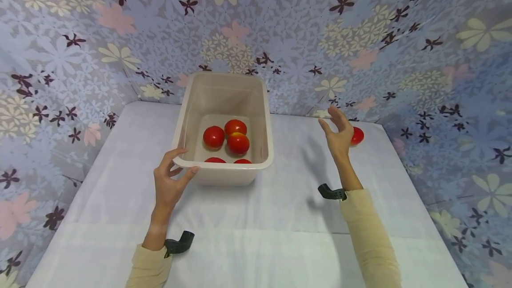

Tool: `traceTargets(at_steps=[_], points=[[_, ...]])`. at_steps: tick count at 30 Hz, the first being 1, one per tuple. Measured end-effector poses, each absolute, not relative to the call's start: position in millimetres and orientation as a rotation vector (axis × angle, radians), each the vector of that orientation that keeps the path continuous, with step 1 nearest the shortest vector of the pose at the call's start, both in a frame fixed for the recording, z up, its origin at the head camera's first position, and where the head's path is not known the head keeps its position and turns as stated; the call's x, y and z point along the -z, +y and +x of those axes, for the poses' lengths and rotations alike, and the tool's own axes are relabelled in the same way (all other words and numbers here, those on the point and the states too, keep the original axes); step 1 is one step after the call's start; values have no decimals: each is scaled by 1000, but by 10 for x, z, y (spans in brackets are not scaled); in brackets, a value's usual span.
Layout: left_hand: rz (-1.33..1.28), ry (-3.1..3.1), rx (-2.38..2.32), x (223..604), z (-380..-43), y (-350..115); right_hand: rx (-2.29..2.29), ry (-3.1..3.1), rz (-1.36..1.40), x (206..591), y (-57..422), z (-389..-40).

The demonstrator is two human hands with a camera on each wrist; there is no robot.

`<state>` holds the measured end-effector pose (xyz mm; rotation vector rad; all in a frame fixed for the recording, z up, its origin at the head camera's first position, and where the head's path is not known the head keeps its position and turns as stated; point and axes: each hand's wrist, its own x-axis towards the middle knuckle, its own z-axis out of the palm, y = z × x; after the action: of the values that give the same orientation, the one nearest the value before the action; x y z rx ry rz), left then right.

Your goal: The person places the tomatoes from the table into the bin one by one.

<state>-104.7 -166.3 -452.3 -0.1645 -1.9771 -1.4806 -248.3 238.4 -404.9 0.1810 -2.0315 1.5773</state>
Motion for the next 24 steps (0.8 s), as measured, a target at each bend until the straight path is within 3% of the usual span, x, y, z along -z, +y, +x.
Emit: traceTargets(at_steps=[9, 16, 24], points=[[-199, -1943, 1507, 4257, -919, -1573, -1529, -2082, 109, 4223, 2572, -2553], [-184, -1960, 1482, 4473, -1023, -1638, -1485, -2108, -52, 4475, 2890, -2787], [-190, -1976, 1480, 4565, -1055, -1685, -1525, -2060, -250, 4507, 3120, -2886]])
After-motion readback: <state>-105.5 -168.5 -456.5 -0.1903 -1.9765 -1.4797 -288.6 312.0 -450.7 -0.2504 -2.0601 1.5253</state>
